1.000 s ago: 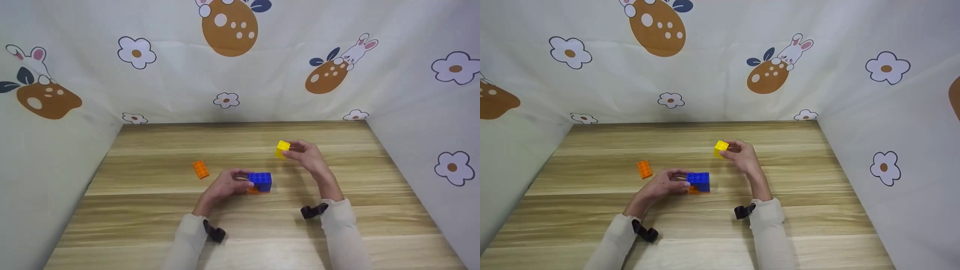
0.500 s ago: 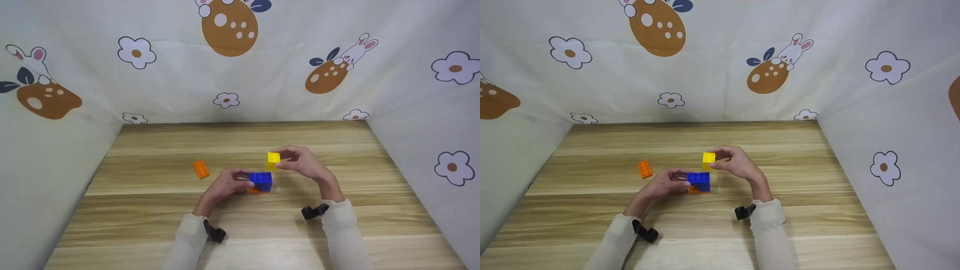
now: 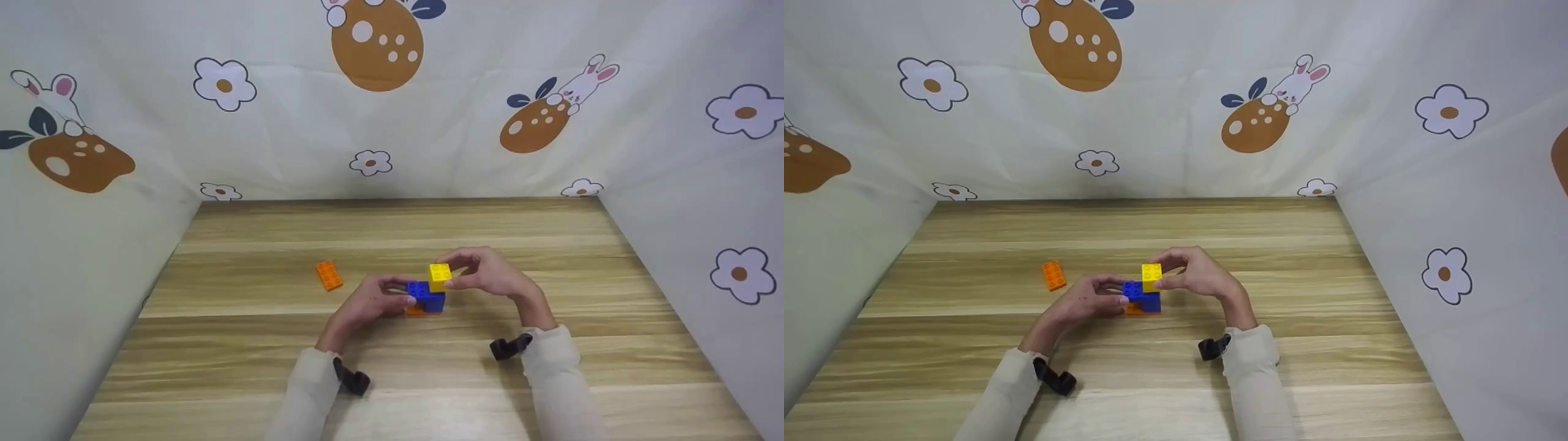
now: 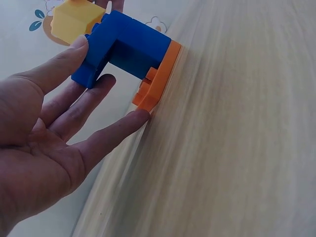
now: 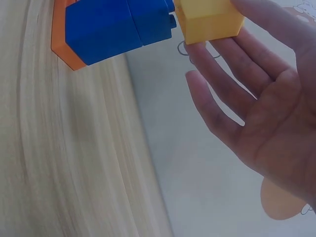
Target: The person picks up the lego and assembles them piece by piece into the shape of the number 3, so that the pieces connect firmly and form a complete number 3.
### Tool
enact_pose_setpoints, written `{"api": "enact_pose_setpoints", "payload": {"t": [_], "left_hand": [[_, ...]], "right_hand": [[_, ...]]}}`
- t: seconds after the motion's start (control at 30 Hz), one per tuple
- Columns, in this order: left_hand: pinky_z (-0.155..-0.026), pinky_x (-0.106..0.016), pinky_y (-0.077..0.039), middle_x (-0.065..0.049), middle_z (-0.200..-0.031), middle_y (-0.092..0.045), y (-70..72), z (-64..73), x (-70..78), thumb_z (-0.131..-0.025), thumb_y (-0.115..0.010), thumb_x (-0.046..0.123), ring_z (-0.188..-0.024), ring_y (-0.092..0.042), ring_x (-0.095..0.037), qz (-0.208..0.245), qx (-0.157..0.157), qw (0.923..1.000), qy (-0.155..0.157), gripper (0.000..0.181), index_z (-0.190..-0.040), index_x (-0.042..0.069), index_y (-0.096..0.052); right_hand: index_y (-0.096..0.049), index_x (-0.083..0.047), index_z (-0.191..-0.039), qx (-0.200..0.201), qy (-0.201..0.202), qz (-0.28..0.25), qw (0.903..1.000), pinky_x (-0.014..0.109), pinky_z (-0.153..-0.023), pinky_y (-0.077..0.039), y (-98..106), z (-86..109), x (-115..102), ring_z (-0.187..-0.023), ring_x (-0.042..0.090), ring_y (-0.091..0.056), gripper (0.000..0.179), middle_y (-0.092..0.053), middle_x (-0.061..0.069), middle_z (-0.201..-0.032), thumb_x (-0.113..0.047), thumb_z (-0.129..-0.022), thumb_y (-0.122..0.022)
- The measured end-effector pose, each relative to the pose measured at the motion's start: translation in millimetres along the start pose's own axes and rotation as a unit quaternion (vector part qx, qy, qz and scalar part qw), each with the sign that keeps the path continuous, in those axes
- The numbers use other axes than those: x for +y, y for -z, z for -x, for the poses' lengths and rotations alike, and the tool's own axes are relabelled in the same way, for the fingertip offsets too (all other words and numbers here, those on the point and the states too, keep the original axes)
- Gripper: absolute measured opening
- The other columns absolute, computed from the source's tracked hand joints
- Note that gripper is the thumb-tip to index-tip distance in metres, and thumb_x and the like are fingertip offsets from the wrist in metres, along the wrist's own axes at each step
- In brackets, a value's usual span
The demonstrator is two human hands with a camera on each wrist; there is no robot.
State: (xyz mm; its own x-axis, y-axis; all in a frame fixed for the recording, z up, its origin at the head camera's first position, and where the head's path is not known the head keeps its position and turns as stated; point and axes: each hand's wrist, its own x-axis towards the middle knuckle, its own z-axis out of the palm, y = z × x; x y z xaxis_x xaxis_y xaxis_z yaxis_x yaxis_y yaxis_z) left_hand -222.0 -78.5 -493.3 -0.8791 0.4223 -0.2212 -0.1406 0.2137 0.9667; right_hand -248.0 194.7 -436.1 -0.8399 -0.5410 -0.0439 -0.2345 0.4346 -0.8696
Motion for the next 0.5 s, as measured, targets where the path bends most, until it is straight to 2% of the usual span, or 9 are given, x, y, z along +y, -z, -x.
{"api": "enact_pose_setpoints", "payload": {"t": [0.23,0.5], "left_hand": [[-0.093,-0.036,-0.059,-0.01,-0.127,-0.069,0.1,-0.3,-0.4,-0.087,-0.079,0.031,-0.113,-0.068,-0.022,-0.006,0.003,1.0,0.003,0.048,-0.129,0.014,-0.066],[-0.093,-0.036,-0.059,-0.012,-0.127,-0.069,-1.2,-2.1,-1.4,-0.085,-0.08,0.03,-0.113,-0.068,-0.023,0.003,0.011,0.9999,0.007,0.052,-0.13,0.01,-0.064]], "right_hand": [[-0.07,-0.018,-0.123,-0.009,-0.007,0.006,0.9999,0.037,-0.094,-0.056,-0.9,0.3,-0.1,-0.109,0.023,-0.065,0.043,-0.071,0.007,-0.122,-0.03,-0.084,-0.082],[-0.068,-0.005,-0.122,-0.017,0.013,-0.019,0.9996,0.038,-0.095,-0.057,-1.6,0.0,0.7,-0.114,0.034,-0.067,0.044,-0.069,0.017,-0.125,-0.016,-0.083,-0.082]]}}
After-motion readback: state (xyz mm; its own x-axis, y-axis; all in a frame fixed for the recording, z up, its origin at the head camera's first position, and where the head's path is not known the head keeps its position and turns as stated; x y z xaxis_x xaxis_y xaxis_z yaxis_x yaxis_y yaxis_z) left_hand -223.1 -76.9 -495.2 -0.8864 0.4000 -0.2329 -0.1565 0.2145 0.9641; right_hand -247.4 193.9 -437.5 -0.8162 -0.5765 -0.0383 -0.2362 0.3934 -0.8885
